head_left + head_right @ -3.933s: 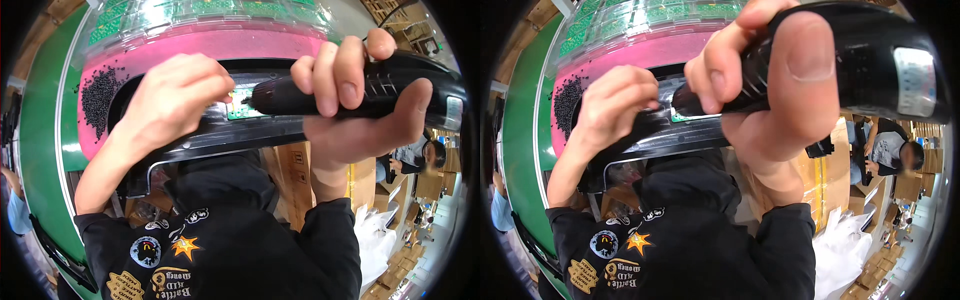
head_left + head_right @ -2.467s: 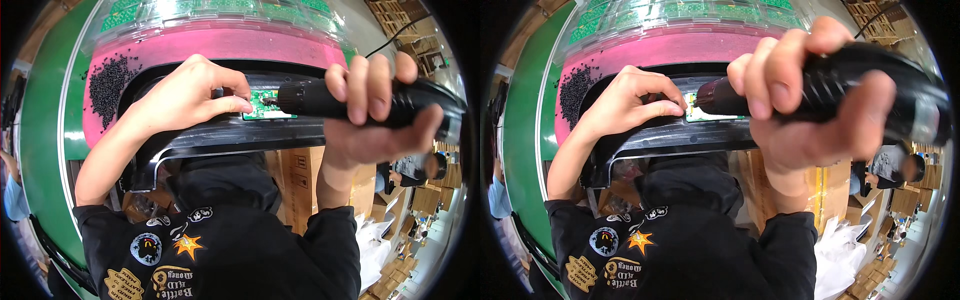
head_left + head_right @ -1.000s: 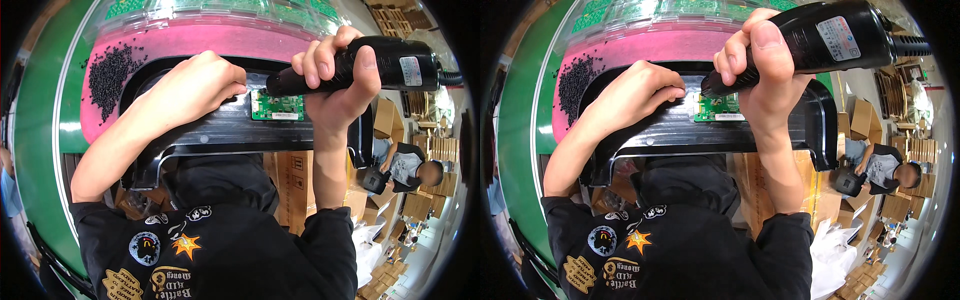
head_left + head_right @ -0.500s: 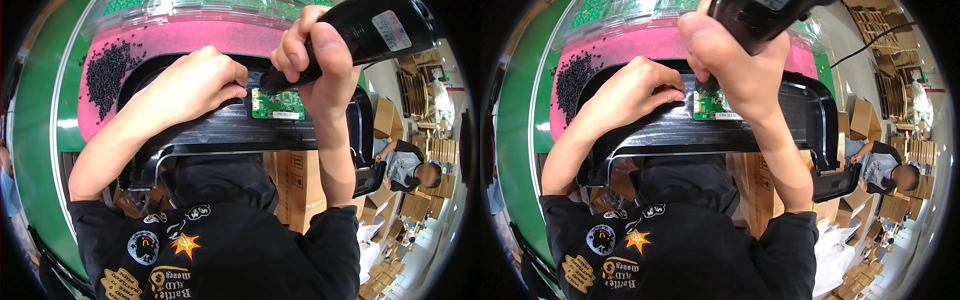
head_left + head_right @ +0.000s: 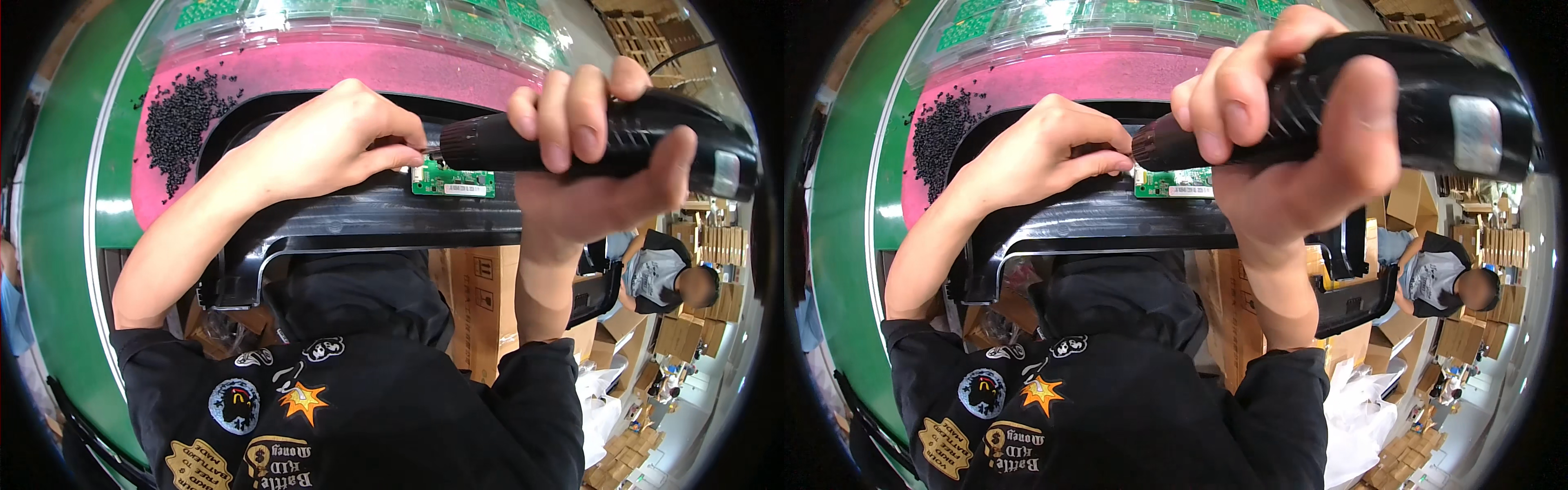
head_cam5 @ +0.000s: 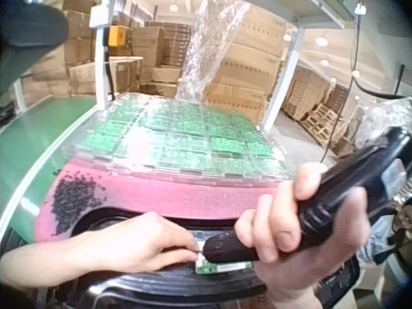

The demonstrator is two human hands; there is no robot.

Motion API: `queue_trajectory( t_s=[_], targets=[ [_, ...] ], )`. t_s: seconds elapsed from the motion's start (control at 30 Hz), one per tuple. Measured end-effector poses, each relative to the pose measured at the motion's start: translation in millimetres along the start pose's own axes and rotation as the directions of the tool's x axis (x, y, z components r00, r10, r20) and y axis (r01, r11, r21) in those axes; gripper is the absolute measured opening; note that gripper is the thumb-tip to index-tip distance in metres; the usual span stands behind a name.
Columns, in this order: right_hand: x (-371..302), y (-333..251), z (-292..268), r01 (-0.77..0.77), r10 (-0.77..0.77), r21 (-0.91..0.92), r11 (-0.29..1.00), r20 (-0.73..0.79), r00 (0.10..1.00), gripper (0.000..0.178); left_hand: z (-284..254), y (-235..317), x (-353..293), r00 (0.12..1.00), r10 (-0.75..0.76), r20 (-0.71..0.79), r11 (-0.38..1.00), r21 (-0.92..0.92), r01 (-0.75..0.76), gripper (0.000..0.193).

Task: Manually installing printed circuit boards into plastic housings using an electric screwdriver.

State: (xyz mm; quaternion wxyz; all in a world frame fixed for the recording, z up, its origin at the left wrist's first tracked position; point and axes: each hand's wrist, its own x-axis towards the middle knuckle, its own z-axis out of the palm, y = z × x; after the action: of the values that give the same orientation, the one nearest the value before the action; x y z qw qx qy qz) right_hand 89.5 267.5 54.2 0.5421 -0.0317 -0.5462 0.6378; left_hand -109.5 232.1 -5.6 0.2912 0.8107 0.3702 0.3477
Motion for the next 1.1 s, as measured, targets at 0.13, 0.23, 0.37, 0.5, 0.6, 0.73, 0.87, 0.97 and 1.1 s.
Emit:
queue_trajectory(
  t_s=[0.13, 0.23, 0.37, 0.5, 0.6, 0.73, 0.87, 0.97, 1.1],
  targets=[
    [2.4, -20.6, -2.9, -0.018, 0.055, -0.162, 0.987, 0.226, 0.973, 0.051, 0.6, 1.7, 2.1, 0.995, 0.091, -0.033, 0.996, -0.017, -0.091, 0.015],
    [-3.0, -14.4, -7.1, 0.005, -0.014, 0.046, 0.999, 0.195, 0.981, 0.052, -0.3, 3.7, 2.8, 0.992, 0.126, -0.016, 0.99, -0.067, -0.127, 0.015],
    [-8.3, -12.2, -6.4, 0.022, -0.019, -0.013, 1.0, 0.243, 0.97, 0.051, 1.9, 2.0, 2.1, 0.994, 0.093, 0.051, 0.986, -0.142, -0.085, 0.013],
    [-16.1, -11.0, 1.1, -0.087, 0.095, -0.054, 0.995, 0.166, 0.982, 0.052, -0.8, 3.6, 1.6, 0.99, 0.071, 0.121, 0.997, -0.045, -0.066, 0.012],
    [-17.8, -9.0, 4.2, -0.165, 0.198, -0.267, 0.95, 0.103, 0.975, 0.048, 1.9, 3.2, 0.7, 0.999, 0.048, 0.02, 0.997, -0.068, -0.047, 0.013],
    [-22.0, 0.3, -0.3, -0.145, 0.18, -0.279, 0.949, 0.105, 0.978, 0.046, 2.8, -0.8, -0.5, 1.0, 0.028, -0.006, 1.0, 0.011, -0.028, 0.015],
    [-24.0, 6.7, -3.1, -0.147, 0.18, -0.259, 0.955, 0.108, 0.978, 0.044, 2.4, 6.0, 1.0, 0.994, -0.105, -0.011, 0.993, -0.057, 0.104, 0.013],
    [-23.0, 9.5, 1.2, -0.158, 0.188, -0.285, 0.946, 0.083, 0.979, 0.043, 0.5, 7.3, 0.6, 0.986, -0.162, -0.046, 0.976, -0.158, 0.153, 0.012],
    [-14.9, 15.4, 2.8, -0.112, 0.181, -0.367, 0.924, 0.159, 0.971, 0.045, -4.0, 6.6, 0.2, 0.987, -0.162, -0.007, 0.985, -0.058, 0.161, 0.012]
  ],
)
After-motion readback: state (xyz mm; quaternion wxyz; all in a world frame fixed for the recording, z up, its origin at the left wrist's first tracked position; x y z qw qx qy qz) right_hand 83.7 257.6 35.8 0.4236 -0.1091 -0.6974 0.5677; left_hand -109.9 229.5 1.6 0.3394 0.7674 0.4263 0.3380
